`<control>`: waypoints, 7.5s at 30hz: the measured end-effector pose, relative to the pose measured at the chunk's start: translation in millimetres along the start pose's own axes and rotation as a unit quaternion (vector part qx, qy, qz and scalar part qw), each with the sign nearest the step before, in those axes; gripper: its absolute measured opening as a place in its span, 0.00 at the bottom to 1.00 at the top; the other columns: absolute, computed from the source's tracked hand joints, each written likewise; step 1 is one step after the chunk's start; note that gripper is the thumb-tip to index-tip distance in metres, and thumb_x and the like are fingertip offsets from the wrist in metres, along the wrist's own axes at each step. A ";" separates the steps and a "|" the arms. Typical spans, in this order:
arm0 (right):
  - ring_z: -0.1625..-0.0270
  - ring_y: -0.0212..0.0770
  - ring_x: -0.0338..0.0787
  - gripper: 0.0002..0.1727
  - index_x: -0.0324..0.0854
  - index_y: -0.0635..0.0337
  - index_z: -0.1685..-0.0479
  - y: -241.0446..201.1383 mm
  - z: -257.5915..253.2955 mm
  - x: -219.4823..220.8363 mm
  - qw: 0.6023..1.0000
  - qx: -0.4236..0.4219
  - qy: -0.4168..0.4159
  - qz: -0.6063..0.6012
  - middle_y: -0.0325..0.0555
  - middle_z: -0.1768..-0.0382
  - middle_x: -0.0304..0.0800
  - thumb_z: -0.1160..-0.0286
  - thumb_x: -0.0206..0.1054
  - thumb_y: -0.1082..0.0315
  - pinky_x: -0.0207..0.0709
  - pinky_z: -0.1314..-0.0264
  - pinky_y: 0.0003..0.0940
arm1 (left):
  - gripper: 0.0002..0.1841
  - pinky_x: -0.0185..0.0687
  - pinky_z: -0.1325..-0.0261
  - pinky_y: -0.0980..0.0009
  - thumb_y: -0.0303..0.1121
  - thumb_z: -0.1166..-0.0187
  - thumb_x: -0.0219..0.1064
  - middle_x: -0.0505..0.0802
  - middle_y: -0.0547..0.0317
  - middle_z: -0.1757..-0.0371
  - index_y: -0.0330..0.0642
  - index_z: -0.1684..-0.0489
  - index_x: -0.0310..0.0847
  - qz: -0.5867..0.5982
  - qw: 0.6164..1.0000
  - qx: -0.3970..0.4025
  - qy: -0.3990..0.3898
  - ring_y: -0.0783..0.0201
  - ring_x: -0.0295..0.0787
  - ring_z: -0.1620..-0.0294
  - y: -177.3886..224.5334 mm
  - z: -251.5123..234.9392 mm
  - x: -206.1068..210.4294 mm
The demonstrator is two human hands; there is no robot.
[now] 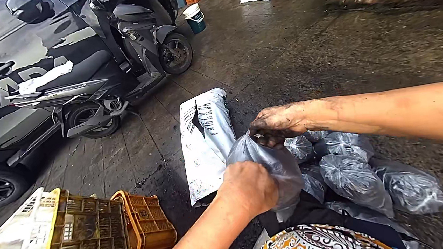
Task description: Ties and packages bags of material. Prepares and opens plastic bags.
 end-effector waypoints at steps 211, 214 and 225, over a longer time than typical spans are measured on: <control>0.79 0.20 0.82 0.08 0.89 0.64 0.65 40.1 0.6 -22.7 0.957 -0.254 0.070 0.124 0.33 0.81 0.87 0.20 0.67 0.74 0.77 0.72 0.16 | 0.08 0.81 0.33 0.60 0.26 0.26 0.65 0.94 0.47 0.49 0.36 0.64 0.93 0.072 0.755 0.230 0.610 0.50 0.89 0.38 -37.4 -55.6 35.8; 0.79 0.23 0.86 0.07 0.90 0.65 0.66 39.9 5.8 -25.5 0.952 -0.256 0.050 0.162 0.37 0.81 0.89 0.21 0.69 0.74 0.82 0.70 0.19 | 0.08 0.84 0.37 0.63 0.25 0.25 0.63 0.94 0.47 0.56 0.33 0.64 0.90 0.073 0.781 0.236 0.574 0.52 0.92 0.46 -32.6 -57.1 35.6; 0.64 0.41 0.91 0.15 0.92 0.60 0.59 48.1 36.1 12.3 0.732 -0.424 0.255 0.468 0.47 0.65 0.91 0.19 0.62 0.59 0.83 0.59 0.34 | 0.11 0.74 0.38 0.54 0.30 0.20 0.57 0.92 0.51 0.61 0.35 0.61 0.86 0.185 0.825 0.229 0.482 0.56 0.88 0.51 -45.7 -54.7 28.4</control>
Point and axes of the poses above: each hand's wrist, its own z-axis away from the middle knuckle, its own x-axis out of the palm, y = z × x, the point moved 3 cm from there along -z, towards the middle knuckle
